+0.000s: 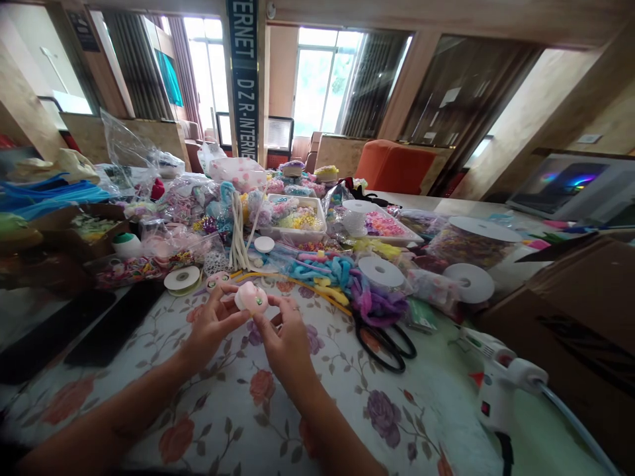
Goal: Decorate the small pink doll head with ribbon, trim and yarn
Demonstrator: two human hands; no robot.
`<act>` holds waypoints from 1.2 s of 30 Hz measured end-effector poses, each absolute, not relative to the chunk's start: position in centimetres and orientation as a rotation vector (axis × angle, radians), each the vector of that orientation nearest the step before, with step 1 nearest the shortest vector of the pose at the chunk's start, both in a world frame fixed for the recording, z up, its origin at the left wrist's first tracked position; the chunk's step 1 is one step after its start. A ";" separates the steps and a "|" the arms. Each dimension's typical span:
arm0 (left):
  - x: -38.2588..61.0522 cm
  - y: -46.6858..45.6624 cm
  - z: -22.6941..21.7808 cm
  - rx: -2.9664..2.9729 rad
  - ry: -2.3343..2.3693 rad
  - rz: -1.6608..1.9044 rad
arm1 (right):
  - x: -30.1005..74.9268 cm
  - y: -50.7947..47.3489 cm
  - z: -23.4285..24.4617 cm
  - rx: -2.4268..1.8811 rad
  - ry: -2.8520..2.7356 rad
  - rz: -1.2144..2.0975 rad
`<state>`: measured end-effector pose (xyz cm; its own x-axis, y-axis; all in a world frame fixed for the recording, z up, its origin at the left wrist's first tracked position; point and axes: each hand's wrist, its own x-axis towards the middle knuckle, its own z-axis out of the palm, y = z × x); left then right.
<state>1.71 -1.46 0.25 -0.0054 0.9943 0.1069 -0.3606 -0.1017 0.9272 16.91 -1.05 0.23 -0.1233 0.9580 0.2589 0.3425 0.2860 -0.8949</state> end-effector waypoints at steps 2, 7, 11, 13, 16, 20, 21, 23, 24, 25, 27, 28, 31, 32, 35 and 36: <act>1.7 -1.4 0.2 1.010 0.879 1.419 | 16.9 -1.2 0.3 -1.217 -1.682 0.824; 1.4 -1.4 -0.2 1.001 0.896 1.407 | 16.8 -1.3 0.4 -1.210 -1.702 0.795; 1.0 -1.3 -0.4 0.947 0.859 1.398 | 16.7 -1.4 0.5 -1.175 -1.702 0.791; 0.9 -1.2 -0.4 0.907 0.840 1.395 | 16.6 -1.5 0.6 -1.172 -1.688 0.752; 0.9 -1.1 -0.4 0.861 0.801 1.396 | 16.5 -1.9 0.6 -1.184 -1.635 0.611; 0.9 -1.0 -0.6 0.815 0.721 1.409 | 16.4 -2.4 0.5 -1.067 -1.686 0.439; 0.9 -1.0 -0.7 0.807 0.707 1.409 | 16.4 -2.5 0.5 -1.035 -1.715 0.405; 1.0 -1.0 -0.8 0.795 0.694 1.406 | 16.4 -2.5 0.5 -1.008 -1.757 0.352; 1.0 -1.0 -0.8 0.789 0.690 1.402 | 16.4 -2.6 0.5 -1.005 -1.767 0.333; 1.0 -1.1 -0.8 0.785 0.684 1.396 | 16.3 -2.6 0.5 -1.001 -1.772 0.316; 1.1 -1.2 -0.7 0.775 0.667 1.389 | 16.3 -2.6 0.6 -0.991 -1.784 0.295; 1.1 -1.2 -0.6 0.767 0.657 1.385 | 16.3 -2.6 0.7 -0.986 -1.788 0.288; 1.3 -1.4 -0.3 0.734 0.640 1.381 | 16.3 -2.6 1.0 -0.974 -1.805 0.283; 1.3 -1.4 -0.3 0.724 0.641 1.381 | 16.3 -2.6 1.0 -0.969 -1.807 0.281; 1.4 -1.4 -0.3 0.706 0.637 1.374 | 16.2 -2.5 1.0 -0.946 -1.796 0.276; 1.3 -1.4 -0.4 0.702 0.632 1.371 | 16.2 -2.5 0.9 -0.936 -1.783 0.282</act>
